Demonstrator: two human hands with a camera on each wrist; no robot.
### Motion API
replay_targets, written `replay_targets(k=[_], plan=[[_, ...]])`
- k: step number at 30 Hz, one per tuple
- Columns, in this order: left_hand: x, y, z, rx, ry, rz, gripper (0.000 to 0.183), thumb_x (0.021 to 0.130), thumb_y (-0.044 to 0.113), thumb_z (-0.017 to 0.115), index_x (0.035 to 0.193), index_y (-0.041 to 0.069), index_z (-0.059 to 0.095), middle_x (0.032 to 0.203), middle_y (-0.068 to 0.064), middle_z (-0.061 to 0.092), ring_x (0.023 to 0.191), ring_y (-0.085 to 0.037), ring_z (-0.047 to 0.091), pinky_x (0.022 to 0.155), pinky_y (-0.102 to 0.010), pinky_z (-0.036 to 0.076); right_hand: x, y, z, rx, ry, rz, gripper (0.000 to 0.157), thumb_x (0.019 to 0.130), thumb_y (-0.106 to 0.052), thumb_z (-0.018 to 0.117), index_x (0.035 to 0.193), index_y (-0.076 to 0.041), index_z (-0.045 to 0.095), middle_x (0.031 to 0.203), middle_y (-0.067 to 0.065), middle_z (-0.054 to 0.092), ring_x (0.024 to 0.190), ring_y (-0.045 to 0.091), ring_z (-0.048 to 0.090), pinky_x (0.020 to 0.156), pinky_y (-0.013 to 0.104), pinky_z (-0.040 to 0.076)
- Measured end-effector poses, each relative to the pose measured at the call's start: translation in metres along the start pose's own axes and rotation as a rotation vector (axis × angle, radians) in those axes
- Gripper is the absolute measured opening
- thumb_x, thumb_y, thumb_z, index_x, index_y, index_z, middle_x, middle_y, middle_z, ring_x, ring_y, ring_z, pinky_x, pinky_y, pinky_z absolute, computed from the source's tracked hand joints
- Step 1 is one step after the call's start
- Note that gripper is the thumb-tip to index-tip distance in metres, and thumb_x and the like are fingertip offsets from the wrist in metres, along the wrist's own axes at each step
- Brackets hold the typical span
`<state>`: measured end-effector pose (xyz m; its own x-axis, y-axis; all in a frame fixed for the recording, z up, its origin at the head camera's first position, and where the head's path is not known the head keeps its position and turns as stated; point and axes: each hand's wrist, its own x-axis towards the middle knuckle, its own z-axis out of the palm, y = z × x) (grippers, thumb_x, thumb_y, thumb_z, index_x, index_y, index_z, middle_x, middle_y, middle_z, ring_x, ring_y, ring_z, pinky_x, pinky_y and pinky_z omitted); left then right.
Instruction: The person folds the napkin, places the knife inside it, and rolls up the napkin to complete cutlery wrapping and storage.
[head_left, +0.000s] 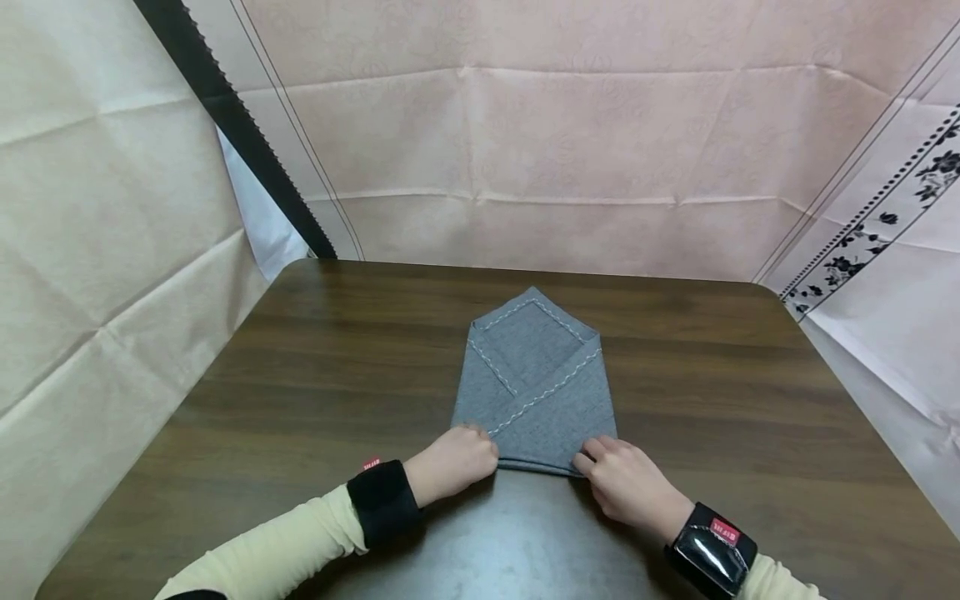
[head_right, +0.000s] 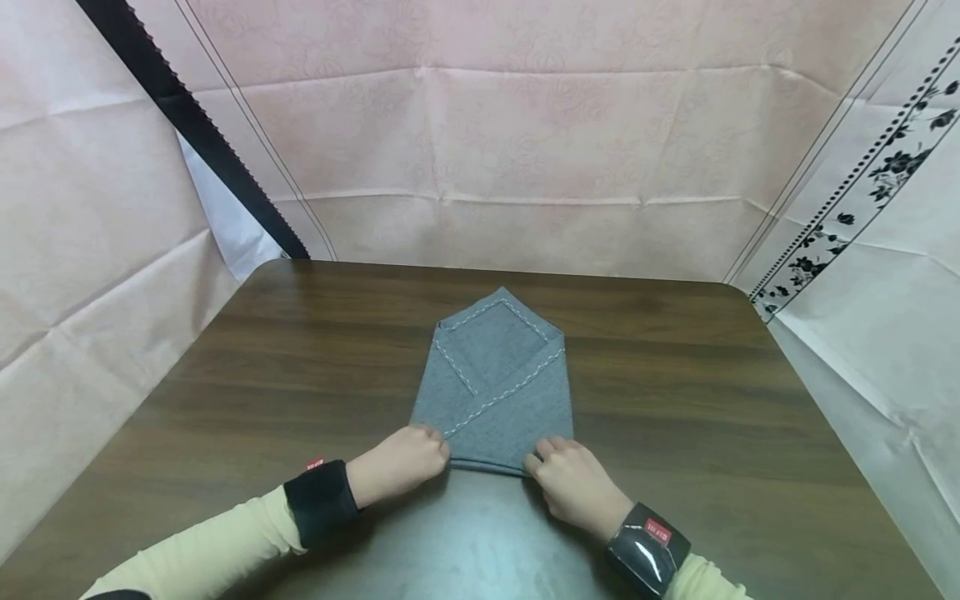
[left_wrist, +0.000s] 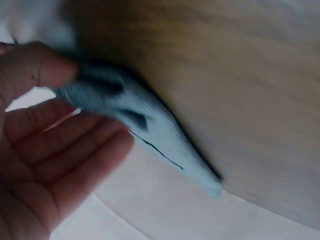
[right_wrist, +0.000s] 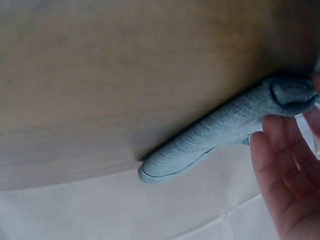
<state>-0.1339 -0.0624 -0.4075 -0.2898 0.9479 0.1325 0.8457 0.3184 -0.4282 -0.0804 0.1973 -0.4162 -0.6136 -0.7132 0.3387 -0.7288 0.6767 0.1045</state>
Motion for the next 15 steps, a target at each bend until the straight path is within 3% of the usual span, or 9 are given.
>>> replay_targets(k=[4,8,15], plan=[[0.003,0.002,0.001,0.028,-0.019,0.022,0.021,0.074,0.005,0.068,0.061,0.02,0.061,0.06,0.007,0.053,0.054,-0.009,0.05,0.045,-0.022,0.039,0.004,-0.001,-0.001,-0.019,-0.023,0.004,0.014,0.065,-0.001,0.063,0.075,-0.008,0.058,0.068,0.0,0.048,0.061,0.015,0.049,0.048,0.026,0.04],[0.005,-0.005,0.001,-0.013,-0.014,0.018,0.018,0.074,0.005,0.067,0.064,0.018,0.062,0.062,0.006,0.055,0.056,-0.01,0.054,0.05,-0.022,0.044,0.007,0.001,-0.003,-0.039,-0.031,-0.007,0.012,0.065,-0.005,0.066,0.07,-0.01,0.056,0.065,-0.001,0.046,0.057,0.013,0.046,0.046,0.024,0.037],[0.009,-0.021,0.0,-0.325,-0.066,-0.101,0.014,0.076,0.0,0.064,0.067,0.011,0.061,0.062,-0.001,0.056,0.055,-0.013,0.055,0.049,-0.023,0.044,0.01,0.001,0.0,-0.104,0.0,-0.06,0.015,0.063,-0.009,0.069,0.068,-0.01,0.055,0.072,0.001,0.047,0.064,0.016,0.048,0.052,0.027,0.042]])
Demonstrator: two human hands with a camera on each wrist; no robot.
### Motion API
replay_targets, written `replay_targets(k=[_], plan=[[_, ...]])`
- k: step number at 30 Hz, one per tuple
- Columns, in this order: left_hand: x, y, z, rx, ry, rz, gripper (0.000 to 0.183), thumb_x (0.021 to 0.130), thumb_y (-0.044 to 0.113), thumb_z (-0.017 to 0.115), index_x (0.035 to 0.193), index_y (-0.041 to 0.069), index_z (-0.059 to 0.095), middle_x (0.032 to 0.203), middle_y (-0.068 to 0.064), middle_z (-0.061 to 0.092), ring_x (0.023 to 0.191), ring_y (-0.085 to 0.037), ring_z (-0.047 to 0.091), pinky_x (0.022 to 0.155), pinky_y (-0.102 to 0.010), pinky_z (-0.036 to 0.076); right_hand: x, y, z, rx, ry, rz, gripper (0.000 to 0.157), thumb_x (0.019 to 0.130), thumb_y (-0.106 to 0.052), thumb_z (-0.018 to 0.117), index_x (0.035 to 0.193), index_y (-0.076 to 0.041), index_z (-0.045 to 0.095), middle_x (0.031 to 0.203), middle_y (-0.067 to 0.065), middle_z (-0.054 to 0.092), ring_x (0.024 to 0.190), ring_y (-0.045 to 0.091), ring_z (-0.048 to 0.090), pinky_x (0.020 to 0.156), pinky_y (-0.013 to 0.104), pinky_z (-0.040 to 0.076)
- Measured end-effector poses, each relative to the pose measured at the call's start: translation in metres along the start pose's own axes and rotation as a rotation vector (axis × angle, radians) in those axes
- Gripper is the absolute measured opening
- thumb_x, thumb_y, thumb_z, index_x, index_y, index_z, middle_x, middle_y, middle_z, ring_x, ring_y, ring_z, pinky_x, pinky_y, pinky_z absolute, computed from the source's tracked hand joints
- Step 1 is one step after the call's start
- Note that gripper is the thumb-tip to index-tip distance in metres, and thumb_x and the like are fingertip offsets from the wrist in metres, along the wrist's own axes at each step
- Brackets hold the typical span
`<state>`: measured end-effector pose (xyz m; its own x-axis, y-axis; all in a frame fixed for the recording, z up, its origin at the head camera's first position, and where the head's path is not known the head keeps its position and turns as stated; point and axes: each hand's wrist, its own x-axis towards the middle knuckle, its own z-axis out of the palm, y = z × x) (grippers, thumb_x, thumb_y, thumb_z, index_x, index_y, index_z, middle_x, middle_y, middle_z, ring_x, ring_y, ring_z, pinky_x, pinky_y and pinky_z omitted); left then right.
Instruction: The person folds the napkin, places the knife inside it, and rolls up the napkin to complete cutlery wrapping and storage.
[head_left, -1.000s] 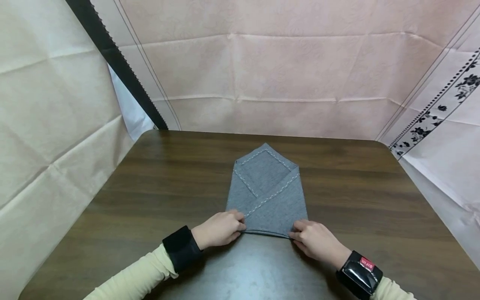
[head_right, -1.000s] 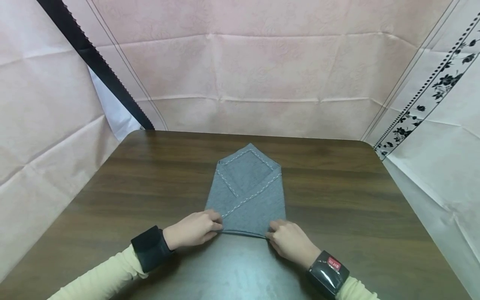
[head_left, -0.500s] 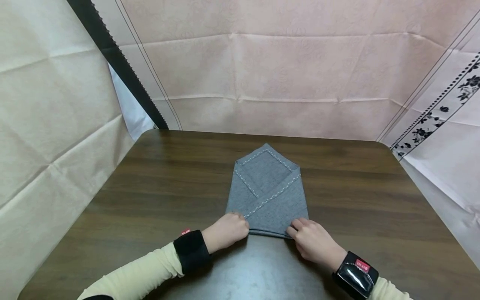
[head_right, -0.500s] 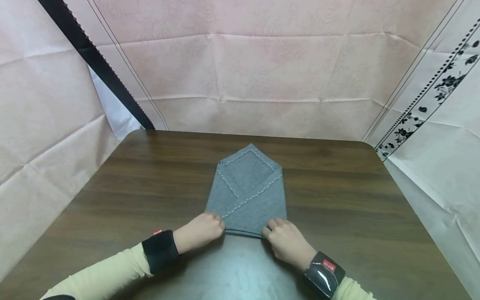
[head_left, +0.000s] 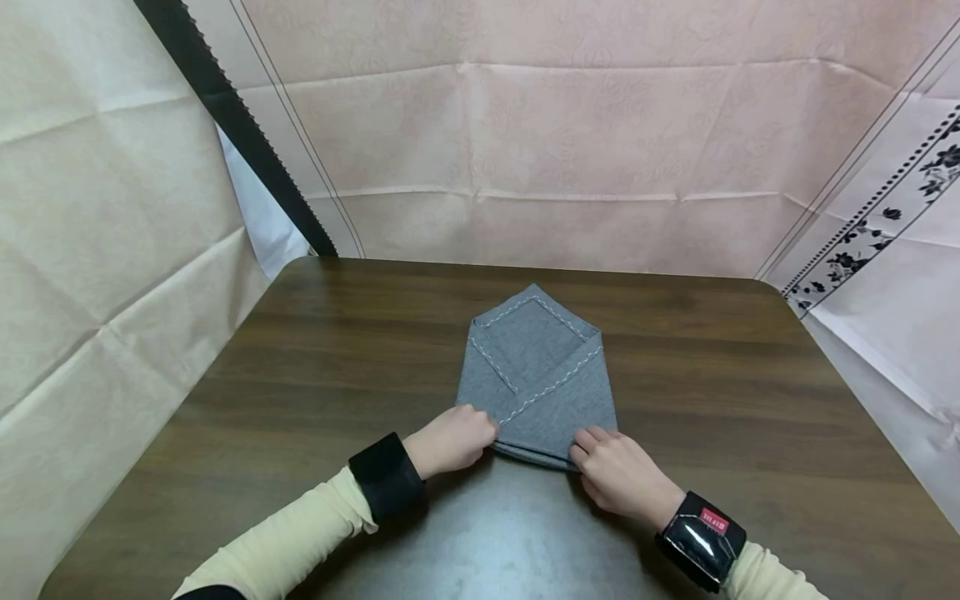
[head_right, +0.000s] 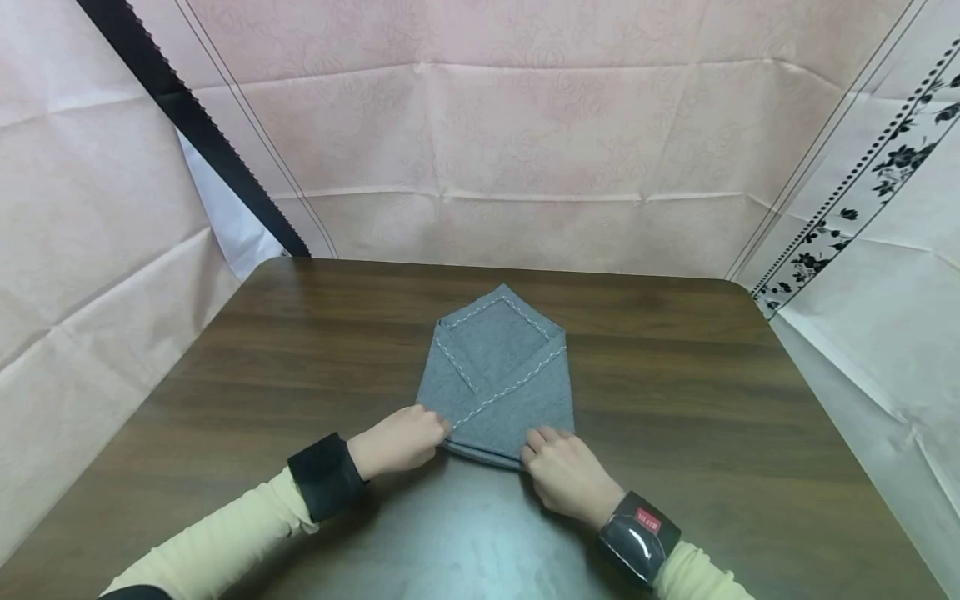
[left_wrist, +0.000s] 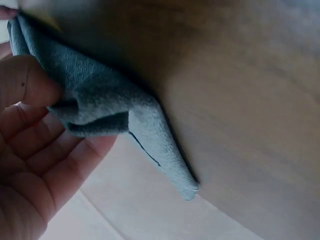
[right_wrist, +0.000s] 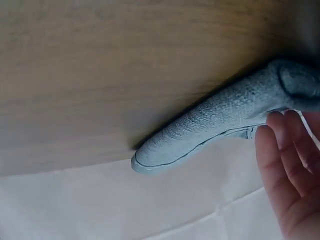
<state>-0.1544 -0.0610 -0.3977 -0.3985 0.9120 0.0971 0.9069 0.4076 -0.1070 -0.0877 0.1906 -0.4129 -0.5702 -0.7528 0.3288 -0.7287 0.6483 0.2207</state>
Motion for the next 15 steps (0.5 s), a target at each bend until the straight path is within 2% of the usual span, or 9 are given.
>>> replay_targets(k=[3,7,10,15], plan=[[0.001,-0.005,-0.002,-0.123,-0.028,-0.045,0.014,0.073,-0.003,0.063,0.068,0.01,0.06,0.061,-0.001,0.055,0.053,-0.01,0.051,0.047,-0.022,0.041,0.001,-0.003,0.001,-0.092,0.01,-0.031,0.011,0.06,-0.003,0.063,0.066,-0.008,0.054,0.065,0.002,0.045,0.059,0.016,0.046,0.049,0.026,0.039],[0.002,-0.009,-0.003,-0.182,-0.05,-0.072,0.014,0.071,-0.004,0.061,0.069,0.01,0.059,0.057,0.001,0.049,0.051,-0.005,0.04,0.046,-0.021,0.036,0.004,-0.006,0.004,-0.192,0.025,-0.05,0.009,0.064,0.003,0.049,0.061,-0.006,0.049,0.056,0.002,0.042,0.051,0.015,0.043,0.044,0.025,0.034],[0.002,-0.008,-0.002,-0.151,-0.036,-0.064,0.014,0.072,-0.003,0.062,0.069,0.01,0.058,0.058,0.001,0.049,0.052,-0.006,0.041,0.047,-0.022,0.038,0.006,-0.007,0.006,-0.157,0.034,0.009,0.015,0.067,0.006,0.043,0.06,-0.006,0.047,0.054,0.002,0.044,0.048,0.015,0.044,0.041,0.025,0.034],[-0.003,0.002,0.002,-0.007,-0.009,-0.018,0.007,0.075,0.004,0.063,0.073,0.01,0.06,0.062,-0.001,0.054,0.056,-0.014,0.055,0.049,-0.025,0.044,0.008,-0.003,0.006,-0.045,0.014,0.119,0.02,0.068,0.008,0.052,0.06,-0.008,0.044,0.054,0.001,0.045,0.049,0.015,0.047,0.04,0.026,0.037]])
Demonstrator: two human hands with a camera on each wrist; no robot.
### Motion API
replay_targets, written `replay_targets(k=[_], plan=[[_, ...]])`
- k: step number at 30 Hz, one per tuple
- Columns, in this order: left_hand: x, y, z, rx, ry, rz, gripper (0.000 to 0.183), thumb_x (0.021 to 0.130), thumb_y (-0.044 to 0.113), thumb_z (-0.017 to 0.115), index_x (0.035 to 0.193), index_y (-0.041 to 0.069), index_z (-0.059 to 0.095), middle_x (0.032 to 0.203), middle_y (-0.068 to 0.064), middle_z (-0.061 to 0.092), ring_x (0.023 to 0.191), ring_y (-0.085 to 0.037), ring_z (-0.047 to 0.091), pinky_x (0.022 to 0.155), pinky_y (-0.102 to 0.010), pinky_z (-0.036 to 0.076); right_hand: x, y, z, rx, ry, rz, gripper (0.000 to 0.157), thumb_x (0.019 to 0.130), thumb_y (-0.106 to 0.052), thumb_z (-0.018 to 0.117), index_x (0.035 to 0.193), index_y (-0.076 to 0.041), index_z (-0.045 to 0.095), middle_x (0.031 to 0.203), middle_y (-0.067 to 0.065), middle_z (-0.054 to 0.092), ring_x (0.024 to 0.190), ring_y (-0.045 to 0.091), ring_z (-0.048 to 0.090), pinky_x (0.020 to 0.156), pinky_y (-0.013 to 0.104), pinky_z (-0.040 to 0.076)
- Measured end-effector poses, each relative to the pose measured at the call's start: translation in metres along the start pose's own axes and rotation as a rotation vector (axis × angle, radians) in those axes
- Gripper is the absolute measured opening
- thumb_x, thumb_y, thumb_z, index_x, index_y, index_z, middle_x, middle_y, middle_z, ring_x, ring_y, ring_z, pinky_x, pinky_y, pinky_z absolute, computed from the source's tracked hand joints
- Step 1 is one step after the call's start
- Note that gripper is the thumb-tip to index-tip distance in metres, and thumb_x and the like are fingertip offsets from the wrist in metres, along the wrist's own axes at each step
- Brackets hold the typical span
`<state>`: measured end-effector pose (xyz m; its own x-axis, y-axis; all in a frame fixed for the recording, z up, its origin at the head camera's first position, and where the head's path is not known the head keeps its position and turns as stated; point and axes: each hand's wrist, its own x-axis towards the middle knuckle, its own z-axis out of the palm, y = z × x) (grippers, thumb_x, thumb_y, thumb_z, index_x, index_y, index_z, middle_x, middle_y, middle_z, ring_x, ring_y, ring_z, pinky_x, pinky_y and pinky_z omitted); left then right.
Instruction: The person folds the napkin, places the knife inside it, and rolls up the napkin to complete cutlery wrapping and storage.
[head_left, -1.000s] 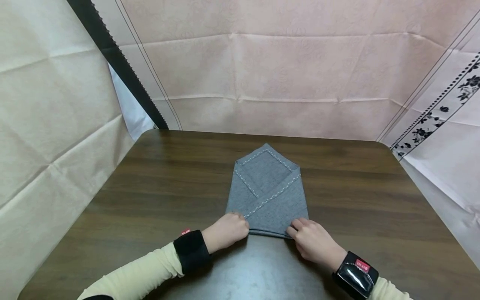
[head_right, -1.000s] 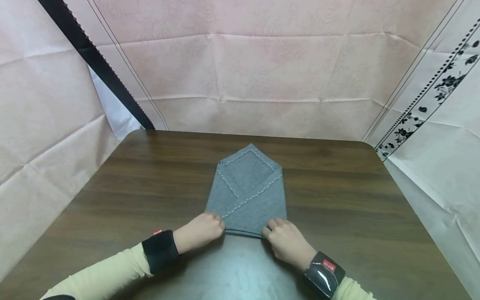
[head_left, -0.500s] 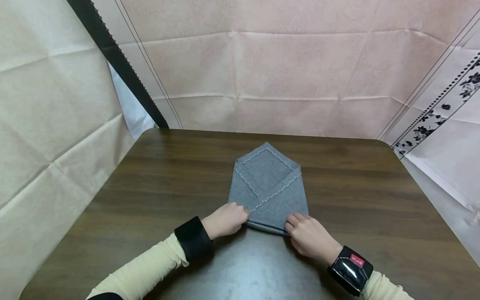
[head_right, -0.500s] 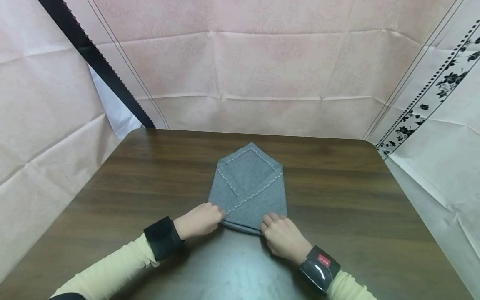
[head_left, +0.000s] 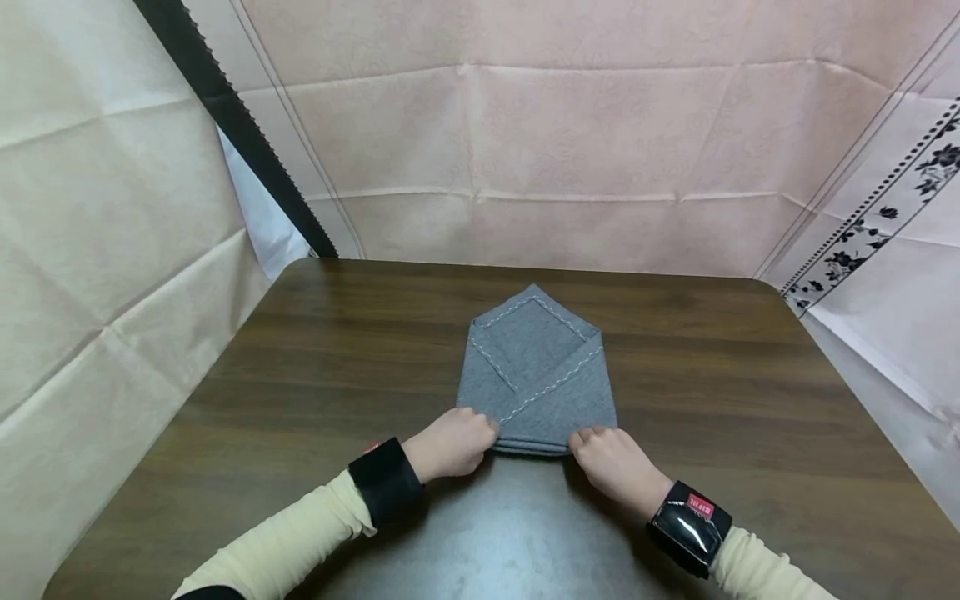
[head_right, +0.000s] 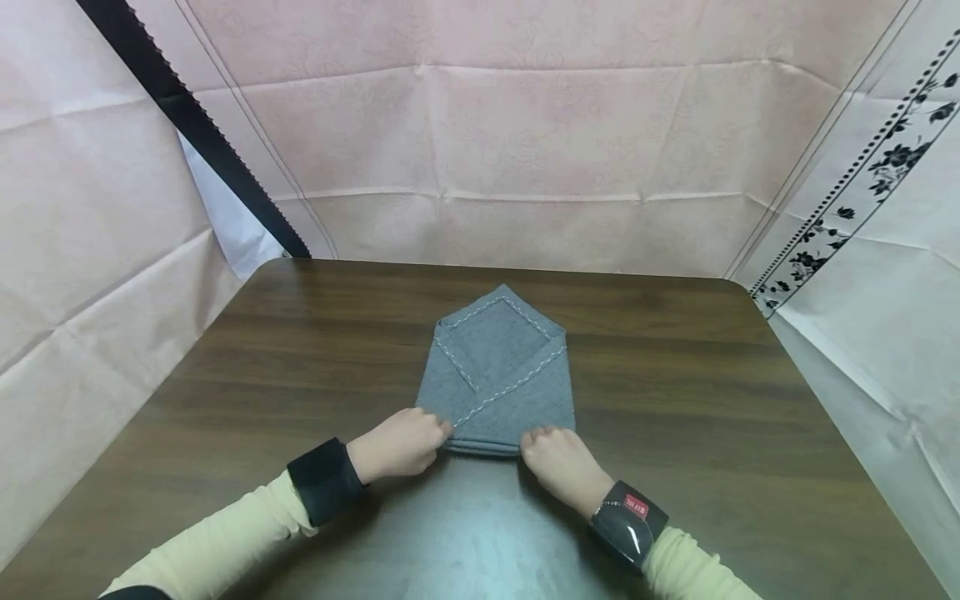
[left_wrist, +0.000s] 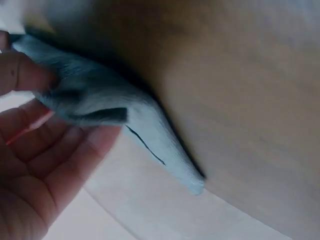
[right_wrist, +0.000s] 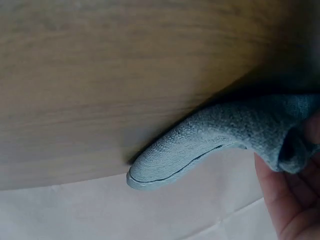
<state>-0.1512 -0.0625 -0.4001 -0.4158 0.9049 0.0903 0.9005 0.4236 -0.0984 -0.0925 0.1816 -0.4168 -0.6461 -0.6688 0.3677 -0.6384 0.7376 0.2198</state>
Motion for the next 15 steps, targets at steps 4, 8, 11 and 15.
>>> replay_targets(k=[4,8,11,15], plan=[[-0.002,0.007,0.002,0.133,0.022,0.03,0.005,0.076,0.008,0.065,0.076,0.01,0.06,0.063,-0.001,0.055,0.059,-0.015,0.056,0.049,-0.024,0.045,0.001,0.003,-0.001,0.026,-0.013,0.004,0.022,0.068,0.009,0.055,0.061,-0.009,0.044,0.055,0.0,0.045,0.05,0.015,0.048,0.041,0.026,0.038],[-0.001,0.004,0.001,0.105,0.013,-0.003,0.011,0.075,0.002,0.066,0.074,0.011,0.061,0.066,-0.001,0.056,0.059,-0.016,0.056,0.05,-0.024,0.044,0.0,0.004,0.0,0.037,-0.006,0.003,0.02,0.067,0.009,0.056,0.062,-0.008,0.045,0.056,0.001,0.045,0.051,0.016,0.048,0.041,0.027,0.038],[0.001,-0.001,0.001,0.012,-0.008,-0.044,0.014,0.074,-0.003,0.064,0.074,0.011,0.061,0.068,-0.001,0.057,0.06,-0.016,0.056,0.051,-0.024,0.043,-0.001,0.003,0.002,0.037,0.008,0.016,0.018,0.068,0.008,0.055,0.063,-0.007,0.047,0.058,0.001,0.046,0.052,0.016,0.048,0.042,0.028,0.039],[0.003,-0.005,0.003,-0.037,-0.015,-0.057,0.015,0.075,-0.005,0.061,0.076,0.01,0.061,0.069,-0.002,0.057,0.061,-0.015,0.056,0.051,-0.023,0.043,-0.004,0.001,0.005,0.034,0.042,0.029,0.012,0.072,0.005,0.047,0.066,-0.006,0.048,0.062,0.003,0.047,0.055,0.018,0.047,0.044,0.028,0.04]])
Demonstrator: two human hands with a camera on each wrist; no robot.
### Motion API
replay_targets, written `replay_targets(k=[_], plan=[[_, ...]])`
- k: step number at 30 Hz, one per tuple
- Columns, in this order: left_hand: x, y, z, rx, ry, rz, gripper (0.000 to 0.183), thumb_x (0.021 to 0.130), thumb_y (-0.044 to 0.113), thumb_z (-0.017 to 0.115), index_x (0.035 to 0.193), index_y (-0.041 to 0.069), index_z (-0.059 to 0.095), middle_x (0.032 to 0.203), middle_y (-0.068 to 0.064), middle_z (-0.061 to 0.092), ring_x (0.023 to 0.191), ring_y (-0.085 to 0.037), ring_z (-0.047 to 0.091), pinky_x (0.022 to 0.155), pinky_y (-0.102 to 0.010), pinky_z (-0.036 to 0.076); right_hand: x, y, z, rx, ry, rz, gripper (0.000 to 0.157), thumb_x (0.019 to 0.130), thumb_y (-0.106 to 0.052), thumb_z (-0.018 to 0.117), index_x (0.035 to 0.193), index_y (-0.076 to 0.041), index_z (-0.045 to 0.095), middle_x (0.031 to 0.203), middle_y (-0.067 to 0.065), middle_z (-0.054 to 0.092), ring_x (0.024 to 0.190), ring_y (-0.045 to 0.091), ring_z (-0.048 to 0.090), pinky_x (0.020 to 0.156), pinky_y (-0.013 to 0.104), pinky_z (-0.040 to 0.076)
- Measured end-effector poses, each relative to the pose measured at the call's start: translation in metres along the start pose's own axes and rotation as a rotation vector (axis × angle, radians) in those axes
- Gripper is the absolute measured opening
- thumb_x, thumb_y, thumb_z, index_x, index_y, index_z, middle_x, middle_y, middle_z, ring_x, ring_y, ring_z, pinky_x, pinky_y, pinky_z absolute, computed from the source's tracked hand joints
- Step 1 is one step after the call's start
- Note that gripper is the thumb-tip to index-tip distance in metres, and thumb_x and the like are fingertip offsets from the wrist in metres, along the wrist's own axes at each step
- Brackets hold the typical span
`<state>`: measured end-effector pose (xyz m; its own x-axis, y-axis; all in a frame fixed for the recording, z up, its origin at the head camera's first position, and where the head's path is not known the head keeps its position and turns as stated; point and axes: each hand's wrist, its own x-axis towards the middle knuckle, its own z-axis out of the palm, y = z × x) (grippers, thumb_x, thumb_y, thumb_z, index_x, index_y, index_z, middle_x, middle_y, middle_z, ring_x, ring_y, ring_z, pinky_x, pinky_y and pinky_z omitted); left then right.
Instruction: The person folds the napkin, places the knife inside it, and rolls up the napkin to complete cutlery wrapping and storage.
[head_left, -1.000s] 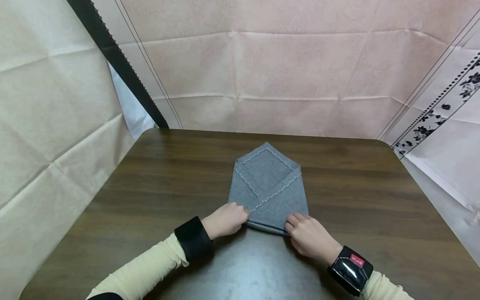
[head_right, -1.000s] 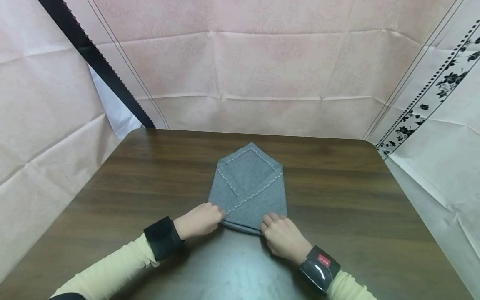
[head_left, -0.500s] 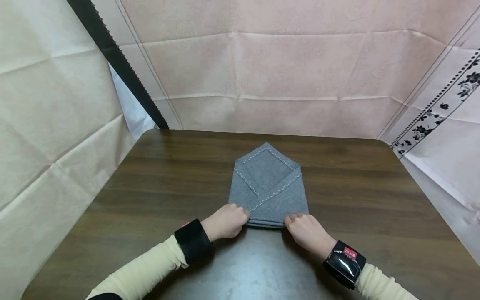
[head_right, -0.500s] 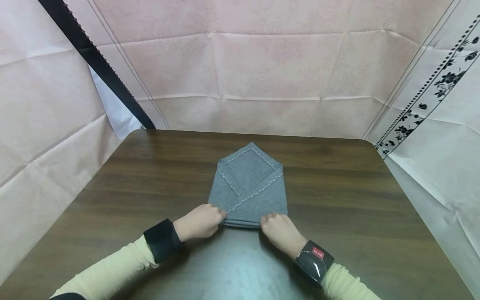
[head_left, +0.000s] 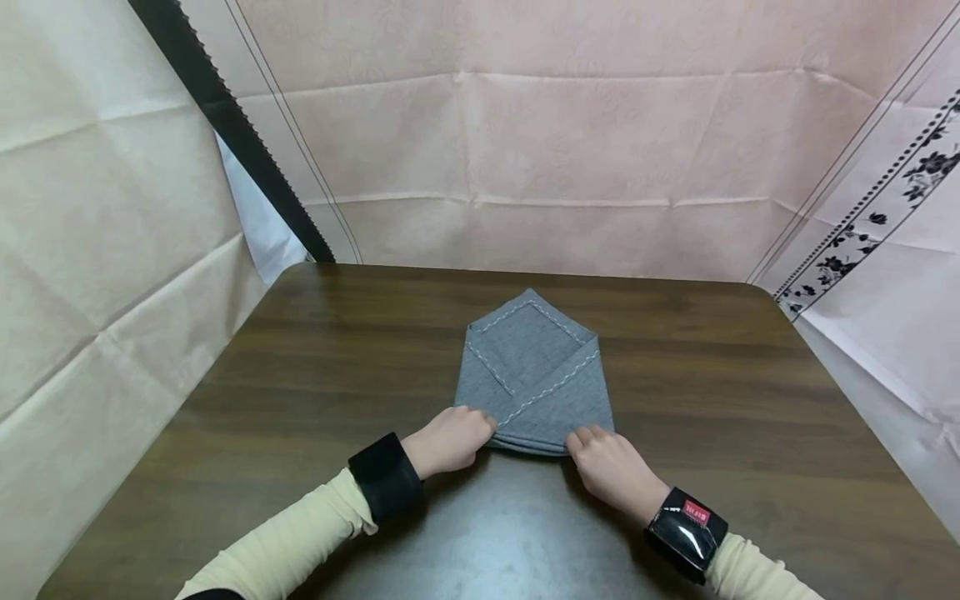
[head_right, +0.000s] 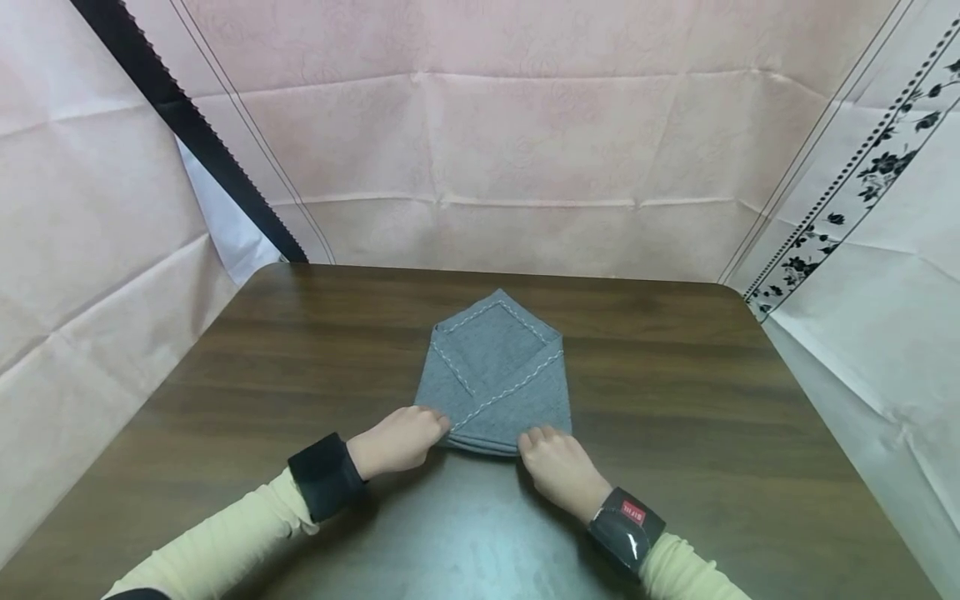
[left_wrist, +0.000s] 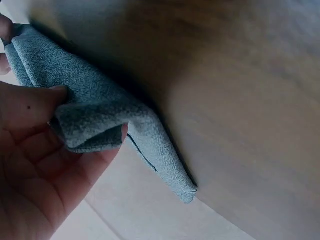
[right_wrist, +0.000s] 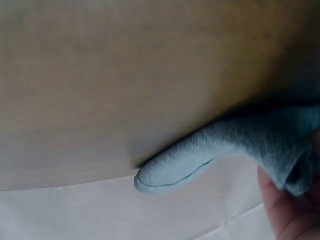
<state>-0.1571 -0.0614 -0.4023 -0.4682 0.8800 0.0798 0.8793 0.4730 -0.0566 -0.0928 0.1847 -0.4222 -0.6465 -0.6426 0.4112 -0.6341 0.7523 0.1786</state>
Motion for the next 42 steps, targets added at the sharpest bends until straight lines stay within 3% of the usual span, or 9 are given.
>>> replay_targets(k=[3,7,12,20,23,31,35,38,42], plan=[[0.0,-0.001,0.0,-0.034,-0.015,-0.014,0.014,0.075,-0.006,0.06,0.077,0.009,0.06,0.069,-0.003,0.057,0.061,-0.015,0.056,0.051,-0.023,0.043,-0.002,-0.001,0.002,-0.004,0.022,0.007,0.011,0.074,0.003,0.043,0.068,-0.005,0.048,0.063,0.004,0.047,0.056,0.018,0.047,0.044,0.028,0.04],[0.001,-0.003,-0.003,-0.096,-0.061,-0.064,0.016,0.074,-0.007,0.059,0.081,0.008,0.059,0.073,-0.004,0.057,0.068,-0.018,0.057,0.055,-0.026,0.045,-0.002,0.0,0.0,0.048,0.023,0.07,0.013,0.069,0.007,0.051,0.07,-0.005,0.046,0.06,0.003,0.047,0.054,0.019,0.049,0.043,0.029,0.04],[0.001,-0.009,-0.003,-0.187,-0.129,-0.099,0.019,0.077,-0.007,0.059,0.091,0.005,0.057,0.077,-0.006,0.058,0.074,-0.02,0.058,0.06,-0.028,0.047,0.002,0.008,-0.005,0.205,-0.085,0.18,0.019,0.068,0.007,0.058,0.074,-0.006,0.047,0.061,-0.001,0.048,0.056,0.018,0.054,0.045,0.029,0.043],[0.007,-0.024,0.001,-0.259,-0.064,-0.103,0.017,0.078,-0.01,0.057,0.086,0.004,0.052,0.071,-0.006,0.054,0.068,-0.02,0.058,0.055,-0.028,0.046,0.01,0.028,-0.007,0.425,-0.247,0.327,0.011,0.084,0.005,0.053,0.086,-0.006,0.052,0.065,-0.007,0.044,0.057,0.008,0.048,0.05,0.024,0.041],[0.009,-0.026,0.003,-0.252,-0.046,-0.145,0.01,0.082,-0.005,0.056,0.085,0.004,0.054,0.071,-0.006,0.055,0.067,-0.02,0.058,0.053,-0.029,0.046,0.009,0.035,-0.005,0.465,-0.272,0.385,0.006,0.087,0.001,0.056,0.089,-0.005,0.054,0.064,-0.006,0.045,0.055,0.006,0.043,0.049,0.022,0.039],[0.017,-0.025,0.003,-0.083,-0.061,-0.32,0.009,0.086,0.012,0.06,0.079,0.008,0.057,0.074,-0.008,0.06,0.061,-0.023,0.059,0.045,-0.035,0.045,0.011,0.044,0.004,0.337,-0.146,0.469,0.014,0.082,-0.011,0.067,0.08,-0.004,0.055,0.058,-0.001,0.049,0.051,0.011,0.048,0.047,0.03,0.04],[0.021,-0.025,0.003,0.005,-0.057,-0.367,0.012,0.086,0.015,0.061,0.075,0.009,0.057,0.073,-0.008,0.061,0.06,-0.025,0.06,0.045,-0.037,0.046,0.012,0.052,0.005,0.232,-0.166,0.512,0.027,0.082,-0.024,0.067,0.074,-0.005,0.05,0.052,-0.001,0.041,0.044,0.015,0.045,0.04,0.031,0.036],[0.023,-0.023,0.002,0.083,-0.005,-0.355,0.01,0.084,0.012,0.062,0.076,0.009,0.057,0.073,-0.007,0.06,0.063,-0.023,0.058,0.047,-0.035,0.045,0.009,0.06,0.0,0.212,-0.18,0.53,0.031,0.082,-0.032,0.067,0.072,-0.007,0.051,0.053,-0.001,0.045,0.044,0.015,0.047,0.04,0.031,0.036],[0.019,-0.018,0.001,0.183,0.139,-0.244,0.004,0.08,0.006,0.062,0.082,0.01,0.061,0.078,-0.005,0.058,0.071,-0.02,0.053,0.051,-0.028,0.04,-0.001,0.07,-0.011,0.379,-0.216,0.512,0.028,0.078,-0.034,0.07,0.078,-0.008,0.058,0.058,-0.005,0.049,0.05,0.008,0.044,0.045,0.027,0.036]])
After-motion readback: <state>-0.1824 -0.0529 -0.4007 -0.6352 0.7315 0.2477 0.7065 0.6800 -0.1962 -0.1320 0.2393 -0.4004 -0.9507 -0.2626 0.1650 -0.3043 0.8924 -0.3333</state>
